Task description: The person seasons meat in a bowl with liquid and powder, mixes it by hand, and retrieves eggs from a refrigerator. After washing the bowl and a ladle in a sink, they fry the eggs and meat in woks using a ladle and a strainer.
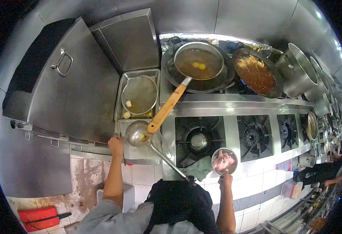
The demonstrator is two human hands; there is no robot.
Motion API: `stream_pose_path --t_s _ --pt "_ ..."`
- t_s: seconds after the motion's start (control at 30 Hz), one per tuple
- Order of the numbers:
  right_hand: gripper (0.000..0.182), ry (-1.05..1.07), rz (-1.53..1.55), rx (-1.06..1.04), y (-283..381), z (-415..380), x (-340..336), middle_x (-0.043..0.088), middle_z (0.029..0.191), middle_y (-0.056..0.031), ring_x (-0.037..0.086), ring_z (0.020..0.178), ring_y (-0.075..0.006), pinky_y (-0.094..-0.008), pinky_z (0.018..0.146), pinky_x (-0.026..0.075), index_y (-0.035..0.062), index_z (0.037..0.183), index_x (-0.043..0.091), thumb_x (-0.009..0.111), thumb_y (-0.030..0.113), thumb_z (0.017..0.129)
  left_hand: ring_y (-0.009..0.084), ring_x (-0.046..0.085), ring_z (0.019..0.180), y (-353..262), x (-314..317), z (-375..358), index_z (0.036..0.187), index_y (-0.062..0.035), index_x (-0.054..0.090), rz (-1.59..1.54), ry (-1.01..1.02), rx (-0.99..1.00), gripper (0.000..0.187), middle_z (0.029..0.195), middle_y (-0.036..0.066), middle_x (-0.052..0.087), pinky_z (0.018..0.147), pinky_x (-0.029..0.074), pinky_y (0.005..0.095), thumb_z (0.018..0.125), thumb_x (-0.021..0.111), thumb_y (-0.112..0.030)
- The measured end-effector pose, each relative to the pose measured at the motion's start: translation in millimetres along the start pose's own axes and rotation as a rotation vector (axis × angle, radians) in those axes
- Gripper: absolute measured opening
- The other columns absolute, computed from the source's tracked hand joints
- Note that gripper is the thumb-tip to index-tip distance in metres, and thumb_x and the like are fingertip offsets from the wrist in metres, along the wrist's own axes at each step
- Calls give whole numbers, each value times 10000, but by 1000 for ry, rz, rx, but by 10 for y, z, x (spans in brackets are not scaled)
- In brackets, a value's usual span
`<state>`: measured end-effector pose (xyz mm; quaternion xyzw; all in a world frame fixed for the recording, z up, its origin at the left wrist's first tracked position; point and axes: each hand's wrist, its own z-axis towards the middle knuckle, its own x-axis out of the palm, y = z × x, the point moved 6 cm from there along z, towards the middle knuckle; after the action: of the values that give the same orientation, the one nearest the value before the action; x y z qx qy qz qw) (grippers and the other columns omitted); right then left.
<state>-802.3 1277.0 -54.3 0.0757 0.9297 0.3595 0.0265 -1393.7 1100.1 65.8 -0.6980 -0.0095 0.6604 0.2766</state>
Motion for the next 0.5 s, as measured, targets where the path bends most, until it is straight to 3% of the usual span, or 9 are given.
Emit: stream_pose_path --t_s 0.07,0.13,0.37,0.5 --pt "295 -27 -32 -10 -34 64 -49 376 560 -15 284 377 -106 -264 329 200 60 762 442 496 300 926 381 643 875 -37 -24 -28 1086 -22 634 19 17 -13 354 917 227 659 774 511 433 766 673 -169" --pt "364 -49 -31 -25 -61 100 -78 409 550 -35 355 371 -125 -276 305 270 17 724 458 498 323 916 380 641 890 -58 -69 -48 1081 -9 635 40 34 -18 350 934 235 655 786 509 426 769 669 -165" --pt "265 -79 -6 5 -3 -67 75 414 586 -26 309 386 -108 -269 330 233 36 807 469 492 278 914 348 640 894 -667 -294 510 1009 -43 663 -307 -51 185 269 937 191 664 791 507 413 767 676 -162" --pt "266 -126 10 -6 -27 -103 82 409 580 -22 309 392 -104 -263 330 230 40 791 475 493 276 912 346 637 917 -1045 -68 954 1017 -26 638 -84 54 281 308 947 198 661 812 502 425 760 696 -185"
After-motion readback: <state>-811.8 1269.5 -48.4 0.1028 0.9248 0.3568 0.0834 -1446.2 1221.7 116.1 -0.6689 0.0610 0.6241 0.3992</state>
